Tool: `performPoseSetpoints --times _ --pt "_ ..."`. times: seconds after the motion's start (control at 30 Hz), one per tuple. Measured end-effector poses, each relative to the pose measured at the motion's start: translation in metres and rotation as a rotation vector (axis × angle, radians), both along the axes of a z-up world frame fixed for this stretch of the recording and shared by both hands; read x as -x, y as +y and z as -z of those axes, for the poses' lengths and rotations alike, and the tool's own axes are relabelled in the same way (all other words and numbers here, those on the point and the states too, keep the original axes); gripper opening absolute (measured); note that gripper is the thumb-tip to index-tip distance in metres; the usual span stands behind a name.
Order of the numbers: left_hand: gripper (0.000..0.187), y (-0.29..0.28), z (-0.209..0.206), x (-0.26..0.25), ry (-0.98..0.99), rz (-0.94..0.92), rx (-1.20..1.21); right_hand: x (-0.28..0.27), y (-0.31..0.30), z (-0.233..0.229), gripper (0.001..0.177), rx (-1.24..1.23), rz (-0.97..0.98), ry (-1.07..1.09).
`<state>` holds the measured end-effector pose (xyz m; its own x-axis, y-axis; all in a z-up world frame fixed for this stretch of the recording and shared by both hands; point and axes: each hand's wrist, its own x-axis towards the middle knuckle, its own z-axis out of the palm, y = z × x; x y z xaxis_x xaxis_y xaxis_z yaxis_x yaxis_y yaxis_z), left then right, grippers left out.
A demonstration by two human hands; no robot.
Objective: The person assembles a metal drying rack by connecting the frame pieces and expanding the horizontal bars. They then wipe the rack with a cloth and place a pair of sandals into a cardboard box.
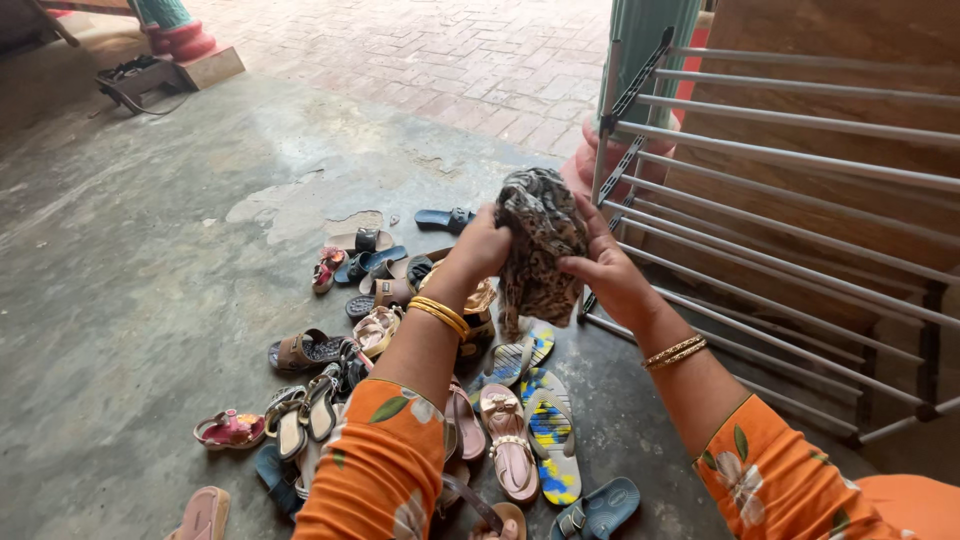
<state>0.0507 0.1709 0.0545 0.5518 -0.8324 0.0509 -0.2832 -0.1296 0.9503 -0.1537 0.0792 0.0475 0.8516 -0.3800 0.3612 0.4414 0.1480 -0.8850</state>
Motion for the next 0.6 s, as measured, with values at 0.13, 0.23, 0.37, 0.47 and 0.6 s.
performPoseSetpoints --times 0.13,0.23,0.37,0.47,0.6 --pt "0.052 0.032 -0.052 0.032 0.315 -0.027 0.085 0.003 0.036 -0.022 0.114 0.316 0.026 0.031" --pt "0.056 0.052 -0.075 0.059 0.382 0.03 0.226 0.004 0.049 -0.026 0.12 0.361 0.039 0.083" --pt "0.049 0.086 -0.086 0.083 0.44 -0.036 0.244 0.001 0.052 -0.021 0.081 0.401 0.004 -0.014" --pt "0.045 0.118 -0.085 0.096 0.497 -0.027 0.289 0.0 0.054 -0.017 0.076 0.386 -0.023 0.032" --pt "0.041 0.158 -0.08 0.104 0.471 -0.012 0.299 0.0 0.071 -0.023 0.076 0.418 -0.111 0.076"
